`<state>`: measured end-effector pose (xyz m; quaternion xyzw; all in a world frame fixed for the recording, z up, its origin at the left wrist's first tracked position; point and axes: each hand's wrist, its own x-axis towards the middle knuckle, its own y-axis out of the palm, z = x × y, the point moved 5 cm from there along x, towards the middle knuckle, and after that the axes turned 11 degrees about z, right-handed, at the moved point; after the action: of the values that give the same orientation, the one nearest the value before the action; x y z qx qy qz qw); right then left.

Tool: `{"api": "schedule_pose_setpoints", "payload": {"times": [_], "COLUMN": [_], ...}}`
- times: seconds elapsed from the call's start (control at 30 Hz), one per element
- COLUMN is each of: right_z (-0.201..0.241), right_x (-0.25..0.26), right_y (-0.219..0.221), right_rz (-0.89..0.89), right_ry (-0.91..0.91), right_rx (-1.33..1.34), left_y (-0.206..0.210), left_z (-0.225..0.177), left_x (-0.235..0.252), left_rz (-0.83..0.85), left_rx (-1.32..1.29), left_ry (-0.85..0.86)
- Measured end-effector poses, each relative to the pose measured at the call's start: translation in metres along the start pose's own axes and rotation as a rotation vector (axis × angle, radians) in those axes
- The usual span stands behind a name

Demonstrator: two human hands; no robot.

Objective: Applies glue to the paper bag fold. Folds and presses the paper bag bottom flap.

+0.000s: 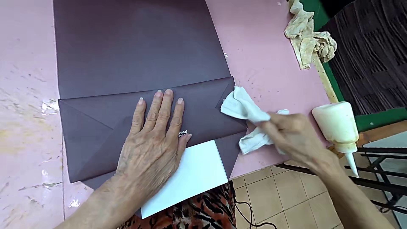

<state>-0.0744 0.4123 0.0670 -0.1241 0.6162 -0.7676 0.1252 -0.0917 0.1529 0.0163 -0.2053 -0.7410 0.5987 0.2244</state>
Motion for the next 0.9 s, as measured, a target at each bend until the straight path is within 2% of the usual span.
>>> {"api": "schedule_pose_setpoints", "payload": {"times": [0.07,0.13,0.27,0.4,0.57,0.63,0.7,0.73,0.8,0.9], "right_z": [-0.006,0.01,0.057,0.048,0.019,0.001,-0.013,-0.014,-0.002,0.03], "right_x": [-0.001,0.009,0.049,0.035,-0.002,-0.009,-0.013,-0.012,-0.005,0.011], "right_y": [-0.02,-0.025,0.015,0.03,0.023,0.009,-0.011,-0.018,-0.017,0.009], "right_rz": [-0.045,-0.096,-0.242,-0.233,-0.158,-0.109,-0.139,-0.18,-0.244,-0.27], "right_ry": [0.062,0.028,-0.228,-0.359,-0.315,-0.195,-0.036,-0.012,-0.081,-0.249], "right_rx": [0.08,0.079,-0.023,-0.055,0.064,0.223,0.303,0.299,0.309,0.33], "left_y": [0.0,0.001,0.0,0.0,-0.001,0.0,0.0,0.0,0.0,0.0], "left_z": [0.0,0.0,0.002,0.003,0.002,0.002,0.002,0.002,0.002,0.002], "left_x": [0.0,-0.001,-0.001,-0.002,-0.002,-0.002,-0.002,-0.002,-0.002,-0.002], "left_rz": [0.013,0.027,0.017,0.026,0.032,0.039,0.038,0.037,0.043,0.043], "left_rx": [-0.001,0.007,0.021,0.007,-0.003,0.001,0.005,0.006,0.008,0.014], "left_ry": [0.002,0.005,0.012,0.004,0.008,0.003,0.003,0.001,-0.008,-0.017]}}
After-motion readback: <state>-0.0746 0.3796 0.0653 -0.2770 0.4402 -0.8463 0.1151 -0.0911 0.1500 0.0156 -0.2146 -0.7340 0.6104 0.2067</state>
